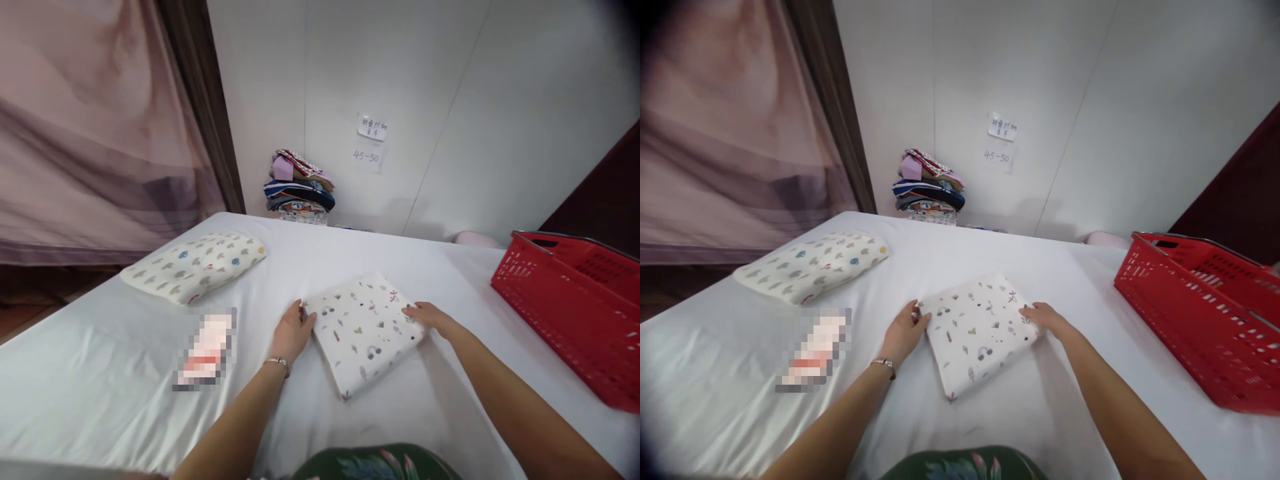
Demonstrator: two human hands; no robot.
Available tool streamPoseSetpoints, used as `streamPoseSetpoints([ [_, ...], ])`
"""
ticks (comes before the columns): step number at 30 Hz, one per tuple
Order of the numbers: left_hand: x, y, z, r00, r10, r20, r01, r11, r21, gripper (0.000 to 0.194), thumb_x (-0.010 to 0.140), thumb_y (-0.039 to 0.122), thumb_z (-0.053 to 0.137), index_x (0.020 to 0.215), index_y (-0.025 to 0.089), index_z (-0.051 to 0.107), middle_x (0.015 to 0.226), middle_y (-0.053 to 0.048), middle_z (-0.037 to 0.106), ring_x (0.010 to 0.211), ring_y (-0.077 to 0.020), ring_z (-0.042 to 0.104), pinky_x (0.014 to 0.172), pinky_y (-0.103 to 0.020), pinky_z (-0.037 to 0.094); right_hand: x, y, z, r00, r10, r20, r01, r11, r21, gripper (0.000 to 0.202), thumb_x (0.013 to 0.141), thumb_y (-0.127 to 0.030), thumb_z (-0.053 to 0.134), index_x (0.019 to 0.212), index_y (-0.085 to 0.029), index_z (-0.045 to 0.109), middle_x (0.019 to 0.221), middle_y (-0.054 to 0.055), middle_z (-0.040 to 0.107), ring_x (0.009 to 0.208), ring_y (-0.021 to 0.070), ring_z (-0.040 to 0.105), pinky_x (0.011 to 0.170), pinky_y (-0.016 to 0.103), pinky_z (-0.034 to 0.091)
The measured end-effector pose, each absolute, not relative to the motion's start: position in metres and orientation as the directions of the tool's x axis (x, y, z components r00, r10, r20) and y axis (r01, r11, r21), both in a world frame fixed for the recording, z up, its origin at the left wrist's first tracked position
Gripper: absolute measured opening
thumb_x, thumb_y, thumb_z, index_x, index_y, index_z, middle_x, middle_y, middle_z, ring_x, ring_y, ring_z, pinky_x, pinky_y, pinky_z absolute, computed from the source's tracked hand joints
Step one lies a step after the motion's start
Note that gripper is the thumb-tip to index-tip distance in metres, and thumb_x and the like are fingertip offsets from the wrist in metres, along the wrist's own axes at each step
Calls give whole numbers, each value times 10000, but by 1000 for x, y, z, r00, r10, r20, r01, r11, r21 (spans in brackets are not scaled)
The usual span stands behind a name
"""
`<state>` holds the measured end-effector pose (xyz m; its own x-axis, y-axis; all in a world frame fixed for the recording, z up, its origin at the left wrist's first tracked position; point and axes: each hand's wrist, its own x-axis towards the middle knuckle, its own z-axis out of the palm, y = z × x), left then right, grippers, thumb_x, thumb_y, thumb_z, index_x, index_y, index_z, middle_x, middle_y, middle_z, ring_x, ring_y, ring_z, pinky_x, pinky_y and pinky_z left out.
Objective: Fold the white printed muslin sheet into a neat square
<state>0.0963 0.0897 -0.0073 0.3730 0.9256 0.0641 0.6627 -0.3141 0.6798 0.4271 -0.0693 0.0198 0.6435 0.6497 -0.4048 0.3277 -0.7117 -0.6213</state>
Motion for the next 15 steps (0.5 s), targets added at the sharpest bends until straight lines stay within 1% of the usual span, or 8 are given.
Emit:
streamPoseSetpoints([
  [2, 96, 88, -8, 374, 924, 80, 664, -327, 672, 524, 788, 445, 457, 1227, 164, 414, 1030, -77, 608, 896, -179, 578, 780, -299, 435, 430, -71, 20, 600, 681, -420, 314, -684, -658, 461, 628, -487, 621, 950, -157, 617, 1064, 131, 620, 896, 236, 597, 723, 304, 459],
  [5, 95, 86, -8, 374, 923, 90, 669, -335, 664, 499, 789, 446, 459, 1210, 179, 436, 1055, -65, 601, 903, -174, 571, 796, -298, 428, 440, -71, 20, 525, 733, -433, 311, -638, -704, 436, 621, -461, 638, 925, -148, 623, 958, 121, 660, 822, 226, 616, 668, 286, 465],
  [6, 95, 86, -8, 379, 921, 93, 667, -342, 662, 493, 789, 447, 458, 1205, 183, 442, 1060, -60, 598, 897, -170, 569, 795, -296, 428, 445, -70, 20, 526, 740, -419, 315, -627, -712, 439, 616, -453, 646, 924, -141, 625, 927, 119, 666, 804, 225, 617, 655, 284, 465],
  [8, 95, 84, -9, 401, 911, 99, 660, -362, 658, 481, 788, 446, 462, 1195, 191, 454, 1061, -49, 597, 880, -160, 566, 786, -289, 430, 460, -64, 21, 600, 715, -360, 331, -631, -701, 450, 608, -435, 656, 937, -129, 626, 901, 119, 668, 796, 230, 615, 649, 287, 461],
  [10, 94, 83, -10, 430, 896, 111, 656, -395, 643, 459, 787, 434, 471, 1180, 197, 471, 1048, -43, 601, 881, -155, 560, 784, -284, 429, 477, -57, 22, 684, 676, -275, 399, -662, -634, 440, 625, -411, 642, 956, -122, 625, 916, 123, 660, 821, 240, 607, 676, 301, 456],
  [12, 94, 83, -12, 455, 881, 126, 658, -428, 620, 416, 789, 410, 477, 1148, 201, 499, 1033, -40, 605, 900, -155, 553, 787, -280, 426, 490, -51, 24, 732, 657, -180, 509, -703, -497, 431, 658, -382, 611, 1001, -121, 609, 974, 128, 641, 875, 255, 590, 738, 330, 443],
  [14, 93, 83, -13, 473, 872, 129, 659, -447, 606, 362, 794, 384, 478, 1103, 203, 530, 1009, -38, 610, 906, -154, 550, 777, -273, 425, 492, -45, 25, 726, 684, -70, 627, -700, -342, 426, 698, -350, 568, 1060, -126, 583, 1080, 138, 598, 963, 271, 556, 819, 360, 415],
  [15, 93, 84, -13, 477, 870, 125, 659, -449, 603, 336, 796, 372, 477, 1080, 206, 543, 992, -36, 613, 901, -153, 551, 768, -270, 426, 487, -43, 26, 706, 708, -7, 677, -678, -287, 423, 718, -337, 544, 1087, -131, 570, 1131, 138, 570, 1008, 271, 533, 858, 368, 396],
])
